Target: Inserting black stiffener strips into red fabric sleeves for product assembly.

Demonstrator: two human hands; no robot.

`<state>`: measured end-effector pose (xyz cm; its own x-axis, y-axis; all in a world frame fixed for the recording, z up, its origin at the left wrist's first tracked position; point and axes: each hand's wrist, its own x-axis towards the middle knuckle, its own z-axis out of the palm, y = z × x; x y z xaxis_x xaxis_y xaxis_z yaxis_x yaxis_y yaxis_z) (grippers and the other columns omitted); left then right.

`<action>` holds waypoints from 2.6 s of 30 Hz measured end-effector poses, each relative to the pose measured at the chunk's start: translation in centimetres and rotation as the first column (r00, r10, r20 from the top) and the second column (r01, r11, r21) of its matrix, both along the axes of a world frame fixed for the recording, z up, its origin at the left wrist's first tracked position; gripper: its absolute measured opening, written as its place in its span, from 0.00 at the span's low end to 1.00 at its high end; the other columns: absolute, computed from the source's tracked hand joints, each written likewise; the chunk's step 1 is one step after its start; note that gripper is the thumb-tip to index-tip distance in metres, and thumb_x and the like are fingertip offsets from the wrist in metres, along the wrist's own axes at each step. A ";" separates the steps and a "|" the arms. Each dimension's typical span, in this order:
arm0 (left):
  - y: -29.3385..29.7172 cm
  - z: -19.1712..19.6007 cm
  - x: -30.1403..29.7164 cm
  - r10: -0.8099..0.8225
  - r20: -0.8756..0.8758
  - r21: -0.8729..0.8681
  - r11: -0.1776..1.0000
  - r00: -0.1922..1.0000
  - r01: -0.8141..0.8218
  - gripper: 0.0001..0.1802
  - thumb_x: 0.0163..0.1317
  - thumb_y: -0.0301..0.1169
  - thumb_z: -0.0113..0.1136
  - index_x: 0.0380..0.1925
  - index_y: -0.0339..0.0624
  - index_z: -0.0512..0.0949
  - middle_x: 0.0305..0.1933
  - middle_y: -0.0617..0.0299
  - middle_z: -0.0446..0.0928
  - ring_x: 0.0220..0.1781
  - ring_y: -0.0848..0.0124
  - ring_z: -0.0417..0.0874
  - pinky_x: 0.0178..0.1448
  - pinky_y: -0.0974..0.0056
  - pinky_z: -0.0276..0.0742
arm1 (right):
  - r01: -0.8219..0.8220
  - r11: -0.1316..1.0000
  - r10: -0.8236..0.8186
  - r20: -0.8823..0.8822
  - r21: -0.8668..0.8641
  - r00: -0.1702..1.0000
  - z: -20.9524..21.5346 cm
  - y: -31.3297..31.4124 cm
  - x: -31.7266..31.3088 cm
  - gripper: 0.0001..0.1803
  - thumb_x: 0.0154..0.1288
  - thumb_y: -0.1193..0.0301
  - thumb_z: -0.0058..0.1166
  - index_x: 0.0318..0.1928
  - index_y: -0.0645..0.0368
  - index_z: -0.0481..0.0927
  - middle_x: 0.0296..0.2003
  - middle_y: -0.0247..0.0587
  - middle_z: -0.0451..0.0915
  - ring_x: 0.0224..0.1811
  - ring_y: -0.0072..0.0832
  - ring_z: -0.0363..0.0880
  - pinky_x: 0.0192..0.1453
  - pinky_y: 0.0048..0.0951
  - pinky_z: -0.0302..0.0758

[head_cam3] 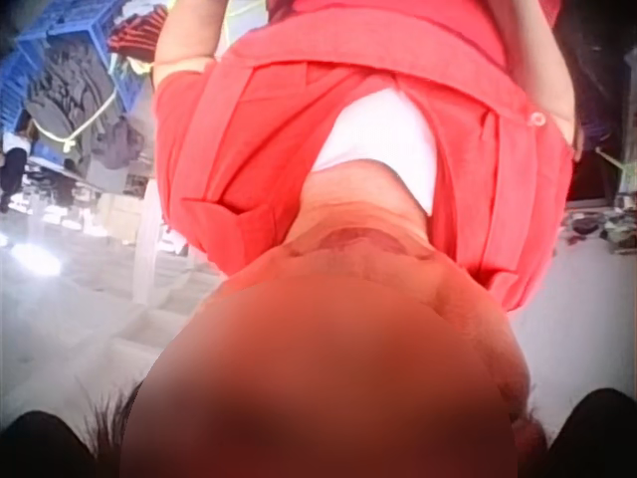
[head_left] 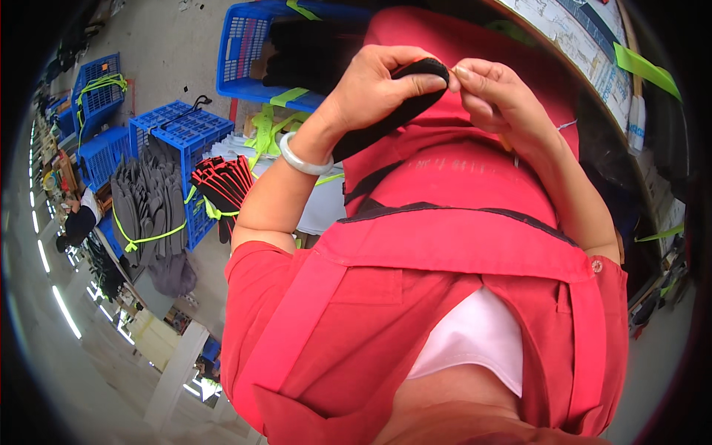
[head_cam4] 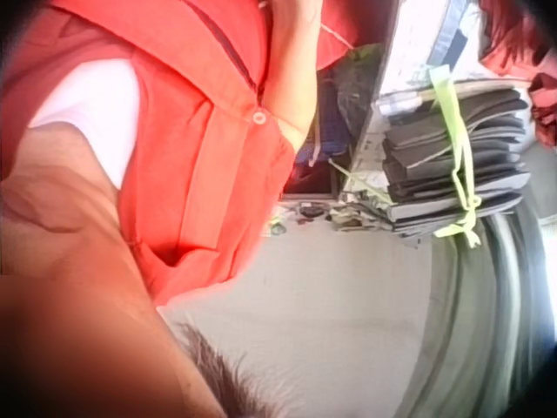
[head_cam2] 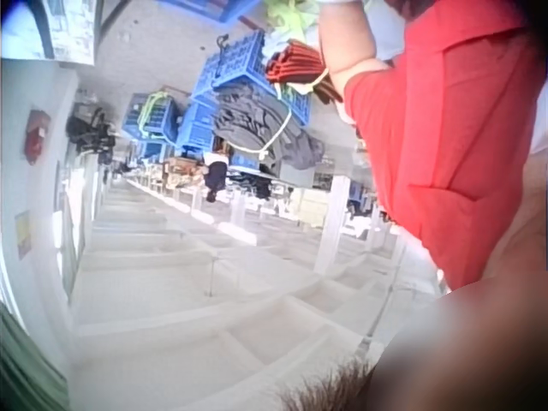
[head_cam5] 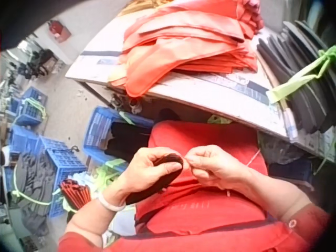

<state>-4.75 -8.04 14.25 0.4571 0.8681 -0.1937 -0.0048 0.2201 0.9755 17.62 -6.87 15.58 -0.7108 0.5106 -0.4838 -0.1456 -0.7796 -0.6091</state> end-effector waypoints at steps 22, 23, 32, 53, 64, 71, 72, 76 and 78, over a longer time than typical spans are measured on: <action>-1.9 -0.6 0.0 -0.188 -0.175 -0.067 0.982 0.966 0.179 0.11 0.61 0.27 0.65 0.43 0.34 0.82 0.35 0.64 0.82 0.37 0.81 0.79 0.43 0.74 0.76 | -0.554 0.482 0.020 0.624 0.678 0.781 2.6 0.7 0.0 0.11 0.67 0.69 0.53 0.40 0.67 0.79 0.26 0.53 0.77 0.27 0.42 0.74 0.36 0.34 0.73; -1.9 -0.7 0.0 -0.217 -0.225 -0.040 0.976 0.950 0.213 0.11 0.61 0.27 0.65 0.42 0.34 0.82 0.34 0.63 0.83 0.36 0.81 0.79 0.42 0.74 0.76 | -0.572 0.465 0.030 0.634 0.675 0.773 2.6 0.6 0.0 0.11 0.67 0.70 0.54 0.40 0.66 0.79 0.27 0.54 0.78 0.27 0.46 0.75 0.36 0.35 0.73; -2.3 -0.7 0.7 -0.287 -0.326 0.049 0.946 0.901 0.319 0.12 0.59 0.29 0.65 0.40 0.33 0.82 0.34 0.53 0.83 0.35 0.69 0.82 0.45 0.67 0.77 | -0.751 0.272 0.019 0.777 0.602 0.629 3.7 0.4 0.1 0.09 0.63 0.69 0.53 0.35 0.63 0.80 0.26 0.53 0.79 0.31 0.50 0.78 0.37 0.42 0.74; -2.8 -4.8 -0.4 -0.205 -0.002 -0.328 0.925 0.979 0.193 0.12 0.62 0.30 0.65 0.43 0.37 0.82 0.38 0.67 0.82 0.41 0.81 0.79 0.47 0.76 0.74 | -0.333 0.828 0.075 0.500 0.450 0.863 -1.9 -1.5 1.5 0.14 0.73 0.65 0.49 0.39 0.64 0.78 0.20 0.24 0.67 0.22 0.12 0.61 0.26 0.18 0.60; -3.1 -4.1 0.1 -0.235 0.000 -0.311 0.924 0.972 0.224 0.12 0.62 0.29 0.64 0.44 0.37 0.82 0.38 0.67 0.82 0.39 0.81 0.79 0.45 0.76 0.74 | -0.549 0.558 0.014 0.654 0.622 0.756 -1.7 -2.6 0.6 0.14 0.71 0.67 0.51 0.39 0.68 0.79 0.24 0.30 0.76 0.25 0.17 0.70 0.31 0.23 0.69; -3.1 -4.9 -0.1 -0.082 0.052 -0.266 0.960 0.995 0.093 0.11 0.60 0.31 0.67 0.40 0.37 0.83 0.33 0.67 0.81 0.36 0.81 0.79 0.41 0.75 0.74 | -0.082 0.987 0.045 0.255 0.137 0.966 -3.2 -2.9 0.3 0.13 0.73 0.62 0.51 0.38 0.59 0.80 0.19 0.22 0.68 0.18 0.08 0.56 0.20 0.13 0.51; -2.8 -5.0 -0.1 -0.077 0.059 -0.276 0.957 0.995 0.090 0.11 0.60 0.31 0.67 0.40 0.37 0.83 0.32 0.67 0.82 0.35 0.81 0.80 0.40 0.75 0.75 | -0.080 0.987 0.041 0.257 0.141 0.966 -3.1 -2.5 0.5 0.13 0.73 0.62 0.51 0.38 0.59 0.80 0.19 0.22 0.68 0.18 0.08 0.56 0.20 0.13 0.51; -2.8 -4.8 -0.8 -0.002 0.123 -0.455 0.888 0.992 0.058 0.12 0.60 0.31 0.66 0.42 0.37 0.82 0.31 0.66 0.81 0.32 0.79 0.81 0.38 0.73 0.77 | -0.064 0.977 -0.004 0.316 0.205 0.949 -3.2 -1.4 1.1 0.12 0.74 0.62 0.48 0.38 0.57 0.77 0.16 0.19 0.61 0.14 0.07 0.50 0.17 0.15 0.45; -2.7 -4.7 -0.9 0.007 0.120 -0.433 0.900 0.993 0.046 0.13 0.61 0.30 0.64 0.45 0.37 0.80 0.30 0.62 0.81 0.28 0.73 0.83 0.36 0.71 0.80 | -0.148 0.947 0.008 0.439 0.285 0.899 -2.5 -1.4 1.3 0.12 0.74 0.63 0.48 0.38 0.58 0.77 0.18 0.19 0.61 0.16 0.08 0.52 0.19 0.14 0.48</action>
<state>-5.60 -10.75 9.58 0.5149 0.7004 -0.4942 -0.1028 0.6228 0.7756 18.89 -8.30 13.12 -0.5145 0.6328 -0.5786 0.2360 -0.5442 -0.8051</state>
